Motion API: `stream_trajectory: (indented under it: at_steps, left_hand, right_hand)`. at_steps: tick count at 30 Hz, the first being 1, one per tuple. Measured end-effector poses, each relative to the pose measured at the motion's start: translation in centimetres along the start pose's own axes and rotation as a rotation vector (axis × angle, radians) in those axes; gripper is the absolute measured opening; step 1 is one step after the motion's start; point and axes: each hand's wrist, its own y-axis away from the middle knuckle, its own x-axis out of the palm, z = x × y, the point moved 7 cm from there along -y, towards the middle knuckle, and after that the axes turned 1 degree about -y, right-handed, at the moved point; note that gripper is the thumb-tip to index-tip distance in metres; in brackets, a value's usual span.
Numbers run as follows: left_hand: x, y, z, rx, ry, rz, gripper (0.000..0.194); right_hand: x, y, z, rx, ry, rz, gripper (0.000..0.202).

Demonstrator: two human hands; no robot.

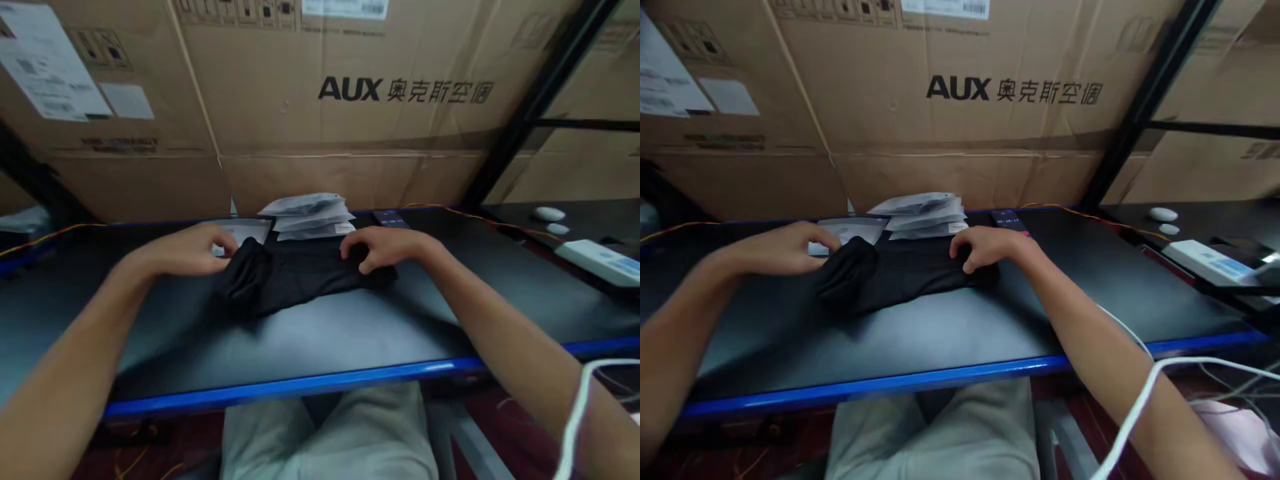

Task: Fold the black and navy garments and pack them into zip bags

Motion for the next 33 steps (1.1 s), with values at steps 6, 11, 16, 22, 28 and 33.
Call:
stream_trajectory:
  at_steps: [6, 11, 16, 22, 28, 33]
  left_hand:
    - [-1.0, -0.7, -4.2, 0.159, 0.172, -0.349, 0.027]
    - [3.8, -1.1, -3.4, 0.063, -0.04, 0.153, 0.041]
    - [3.4, -1.1, -2.2, 0.113, -0.066, 0.13, 0.036]
    - [1.3, 0.9, -5.1, 0.17, 0.085, 0.169, 0.029]
    - [4.1, 2.0, -7.1, 0.218, 0.38, 0.514, 0.031]
    - [4.0, -1.0, -4.6, 0.169, 0.046, 0.066, 0.037]
  right_hand:
    - [0.5, -0.1, 1.9, -0.141, 0.049, -0.093, 0.043]
    - [0.9, 0.0, 3.2, -0.191, 0.08, -0.077, 0.037]
    - [0.2, 0.1, 4.1, -0.218, 0.089, -0.121, 0.021]
    - [-0.3, 2.0, 4.6, -0.143, -0.223, 0.103, 0.011]
    - [0.6, 2.7, 4.5, -0.12, -0.479, 0.303, 0.034]
    - [0.9, 0.0, 2.4, -0.141, -0.163, 0.022, 0.02]
